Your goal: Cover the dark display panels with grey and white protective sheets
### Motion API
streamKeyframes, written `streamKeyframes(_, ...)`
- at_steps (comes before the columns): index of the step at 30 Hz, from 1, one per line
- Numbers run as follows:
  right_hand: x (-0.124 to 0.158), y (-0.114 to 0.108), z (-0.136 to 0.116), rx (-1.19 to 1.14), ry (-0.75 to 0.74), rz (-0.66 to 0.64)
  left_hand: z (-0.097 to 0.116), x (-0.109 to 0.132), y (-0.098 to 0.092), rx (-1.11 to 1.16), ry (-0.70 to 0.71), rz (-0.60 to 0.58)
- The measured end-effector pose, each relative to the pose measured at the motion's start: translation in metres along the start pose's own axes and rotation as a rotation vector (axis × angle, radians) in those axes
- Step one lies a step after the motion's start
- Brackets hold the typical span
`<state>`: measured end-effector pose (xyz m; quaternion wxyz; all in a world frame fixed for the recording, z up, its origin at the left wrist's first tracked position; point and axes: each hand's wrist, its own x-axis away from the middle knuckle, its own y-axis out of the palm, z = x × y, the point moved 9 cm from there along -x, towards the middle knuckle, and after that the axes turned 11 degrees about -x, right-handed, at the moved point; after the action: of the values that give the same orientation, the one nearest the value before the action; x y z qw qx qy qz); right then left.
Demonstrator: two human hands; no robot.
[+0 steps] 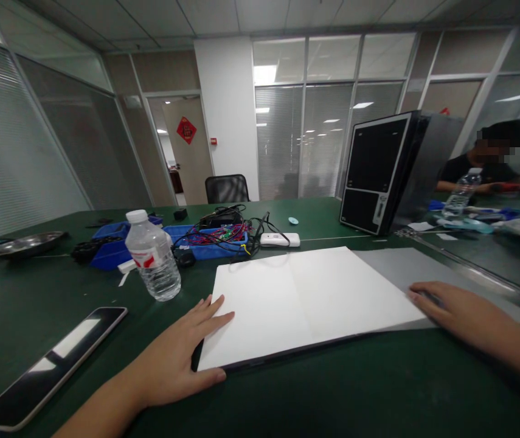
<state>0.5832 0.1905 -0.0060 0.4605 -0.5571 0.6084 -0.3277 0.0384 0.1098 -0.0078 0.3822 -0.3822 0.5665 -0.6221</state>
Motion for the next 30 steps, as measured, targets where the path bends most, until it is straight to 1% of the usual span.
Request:
streamKeyframes(1, -0.001, 0.001, 0.004, -0.017, -0.002, -0.005, 0.000, 0.000, -0.001, 0.004, 0.002, -0.002)
streamKeyframes(3, 0.000, 0.005, -0.001, -0.050, -0.021, 0.007, 0.001, 0.001, -0.002, 0.002, 0.005, -0.013)
streamKeyframes(5, 0.004, 0.014, -0.016, -0.085, -0.042, 0.009, 0.003, 0.001, -0.003, -0.008, 0.007, -0.034)
streamKeyframes(8, 0.010, 0.027, -0.046, -0.138, -0.109, -0.025, 0.005, 0.002, -0.003, -0.021, 0.005, -0.069)
streamKeyframes(10, 0.011, 0.026, -0.055, -0.141, -0.156, -0.003, 0.006, 0.003, -0.003, -0.021, 0.007, -0.079)
streamKeyframes(12, 0.008, 0.018, -0.046, -0.113, -0.159, 0.057, 0.006, 0.003, -0.003, -0.018, 0.009, -0.069)
streamKeyframes(14, 0.003, 0.011, -0.022, -0.083, -0.095, 0.093, 0.005, 0.003, -0.003, -0.012, 0.015, -0.046)
streamKeyframes(16, -0.002, 0.012, 0.006, -0.079, 0.002, 0.076, 0.002, 0.003, -0.002, -0.007, 0.025, -0.022)
streamKeyframes(17, -0.003, 0.014, 0.016, -0.085, 0.030, 0.055, 0.000, 0.004, -0.001, -0.005, 0.032, -0.011)
streamKeyframes(19, -0.004, 0.022, 0.021, -0.112, 0.028, 0.013, -0.003, 0.004, 0.001, 0.001, 0.042, 0.004)
streamKeyframes(21, -0.003, 0.030, 0.012, -0.139, -0.009, -0.015, -0.006, 0.005, 0.002, 0.009, 0.052, 0.026)
streamKeyframes(23, 0.000, 0.038, -0.003, -0.145, -0.035, -0.020, -0.007, 0.005, 0.002, 0.012, 0.059, 0.049)
streamKeyframes(26, 0.004, 0.043, -0.026, -0.089, -0.062, 0.046, -0.005, 0.005, 0.000, 0.003, 0.058, 0.059)
streamKeyframes(28, 0.005, 0.044, -0.035, -0.044, -0.066, 0.093, -0.002, 0.005, -0.002, -0.004, 0.053, 0.045)
streamKeyframes(30, 0.005, 0.045, -0.042, -0.022, -0.068, 0.111, 0.001, 0.004, -0.002, -0.005, 0.049, 0.026)
